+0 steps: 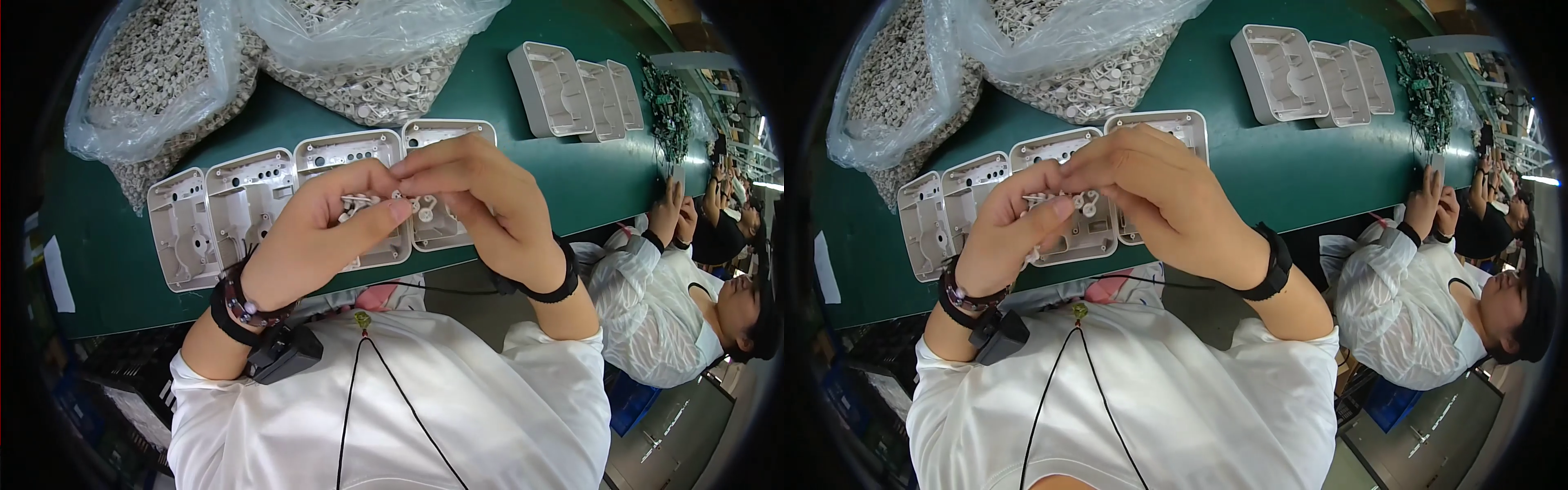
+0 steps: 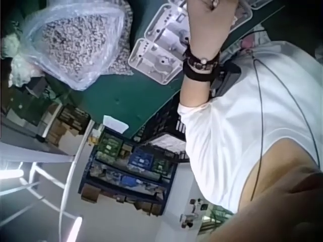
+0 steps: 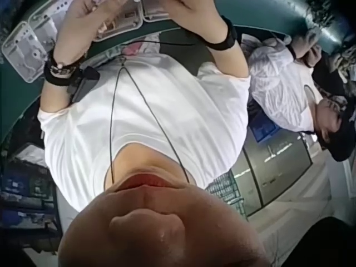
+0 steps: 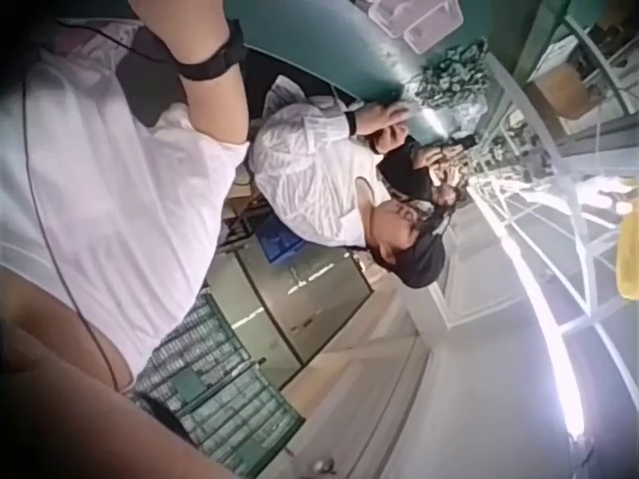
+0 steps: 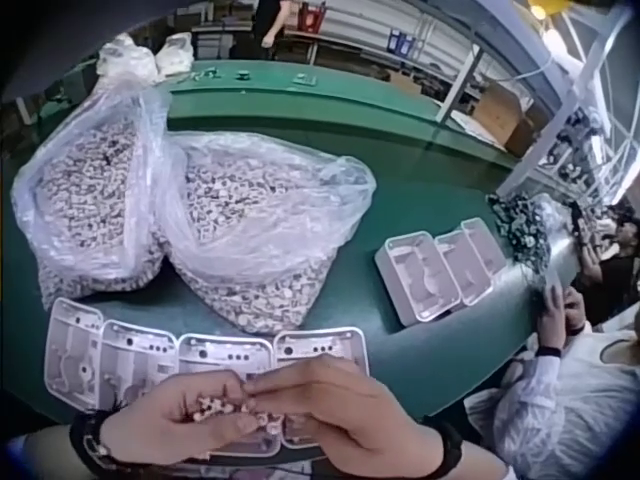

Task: The person picks up small white components from a bag and inserts them into plastic housings by hand. After filling the housings, the person stacks them into a large black crate and then ties a knot in a plastic bag.

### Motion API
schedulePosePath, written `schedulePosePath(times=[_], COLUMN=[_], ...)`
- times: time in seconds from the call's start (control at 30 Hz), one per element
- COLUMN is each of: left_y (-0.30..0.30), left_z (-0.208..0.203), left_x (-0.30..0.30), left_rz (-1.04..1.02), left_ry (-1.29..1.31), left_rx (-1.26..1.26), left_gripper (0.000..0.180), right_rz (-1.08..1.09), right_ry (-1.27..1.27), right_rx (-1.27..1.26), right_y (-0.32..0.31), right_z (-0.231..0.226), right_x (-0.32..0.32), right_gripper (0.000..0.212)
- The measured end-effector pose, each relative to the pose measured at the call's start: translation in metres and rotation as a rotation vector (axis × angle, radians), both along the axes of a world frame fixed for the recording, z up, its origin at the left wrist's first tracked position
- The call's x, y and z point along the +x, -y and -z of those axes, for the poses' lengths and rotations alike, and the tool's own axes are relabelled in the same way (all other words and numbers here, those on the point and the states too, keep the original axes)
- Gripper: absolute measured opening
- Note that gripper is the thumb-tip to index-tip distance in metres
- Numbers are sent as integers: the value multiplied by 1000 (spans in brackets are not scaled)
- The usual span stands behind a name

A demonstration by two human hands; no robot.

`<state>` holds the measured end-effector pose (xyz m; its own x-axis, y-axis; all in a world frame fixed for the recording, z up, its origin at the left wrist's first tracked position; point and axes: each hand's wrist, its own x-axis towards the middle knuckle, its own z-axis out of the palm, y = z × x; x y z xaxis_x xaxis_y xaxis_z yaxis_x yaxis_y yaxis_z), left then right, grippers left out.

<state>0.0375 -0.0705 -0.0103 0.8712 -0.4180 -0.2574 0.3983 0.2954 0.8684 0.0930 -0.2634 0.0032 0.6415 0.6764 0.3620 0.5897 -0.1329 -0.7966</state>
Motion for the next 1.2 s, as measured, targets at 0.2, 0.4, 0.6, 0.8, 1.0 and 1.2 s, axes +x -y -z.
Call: schedulePosePath(times=[0.2,0.4,0.6,0.8,1.0,1.2], left_y=[-4,-11,-7,-28,-37,-43], left_z=[-2,-11,-5,10,20,20], left_x=[-4,-3,-17,-29,-44,-49], left_rz=[-48,182,6,-110,-236,-265], left_ry=[609,936,935,691,576,561], left_rx=[577,716,732,629,586,573], left_gripper=[15,24,27,26,24,25], right_rz=[62,-19,45,363,215,119], right_ry=[-261,-529,-339,608,677,807], right_rx=[-25,122,39,-605,-685,-777], right_y=[8,6,17,37,24,21], right_z=[0,20,-4,13,40,41], right_x=[-22,-39,-31,29,40,38], right_gripper=[18,16,12,15,13,8])
